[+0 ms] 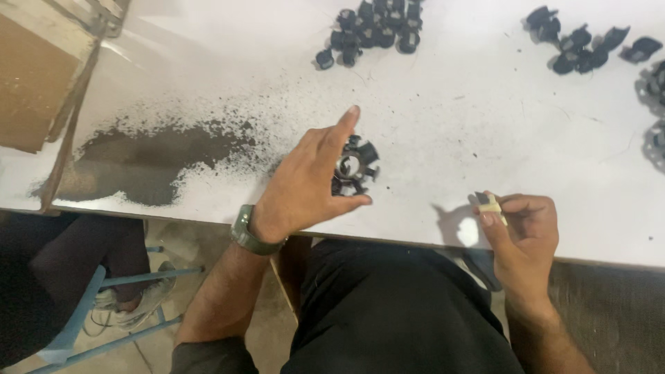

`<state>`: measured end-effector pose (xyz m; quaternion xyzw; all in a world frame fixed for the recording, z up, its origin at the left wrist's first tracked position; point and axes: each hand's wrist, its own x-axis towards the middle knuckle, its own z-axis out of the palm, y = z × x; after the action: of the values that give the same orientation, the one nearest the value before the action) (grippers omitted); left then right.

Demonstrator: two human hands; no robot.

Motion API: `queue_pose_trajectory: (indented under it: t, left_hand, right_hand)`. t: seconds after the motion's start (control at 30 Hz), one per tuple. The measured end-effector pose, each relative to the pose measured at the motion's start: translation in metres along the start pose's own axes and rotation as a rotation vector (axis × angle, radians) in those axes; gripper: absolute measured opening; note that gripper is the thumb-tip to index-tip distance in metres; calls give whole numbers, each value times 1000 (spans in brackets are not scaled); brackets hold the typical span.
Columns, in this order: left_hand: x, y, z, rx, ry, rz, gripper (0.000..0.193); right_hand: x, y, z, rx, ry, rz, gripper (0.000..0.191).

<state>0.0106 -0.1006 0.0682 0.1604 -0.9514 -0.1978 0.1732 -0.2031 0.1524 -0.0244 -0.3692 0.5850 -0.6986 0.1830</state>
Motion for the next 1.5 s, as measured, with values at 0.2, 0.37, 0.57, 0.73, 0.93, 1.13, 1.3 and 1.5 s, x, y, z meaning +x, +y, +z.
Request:
queue_pose_trajectory:
  t: [0.2, 0.37, 0.57, 0.73, 0.93, 1.13, 1.3, 1.5]
  left_hand:
    - [-9, 57, 84, -161, -63, 64, 122]
    - [-22, 62, 94, -257, 63, 51, 105]
    - [-17, 67, 98, -185, 101, -71, 32]
    - [-10, 60, 94, -153, 153, -196, 12]
    - [-18, 67, 68, 37, 300, 43, 21]
    - [-5, 71, 77, -176, 140, 10, 25]
    - [-8, 66, 100, -216, 147, -70, 17]
    - [-22, 61, 115, -321, 212, -130, 17]
  right_hand:
    - [-11, 6, 7, -135, 3, -87, 30]
    - [-12, 5, 15, -502, -78, -158, 25]
    - [-7, -2, 34, -623, -106, -226, 23]
    - [-3, -2, 36, -684, -130, -231, 20]
    - [0, 1, 34, -700, -136, -235, 23]
    - [-6, 1, 34, -603, -141, -279, 29]
    - [-11, 2, 33, -647, -176, -300, 29]
    - [-13, 6, 35, -738, -201, -377, 28]
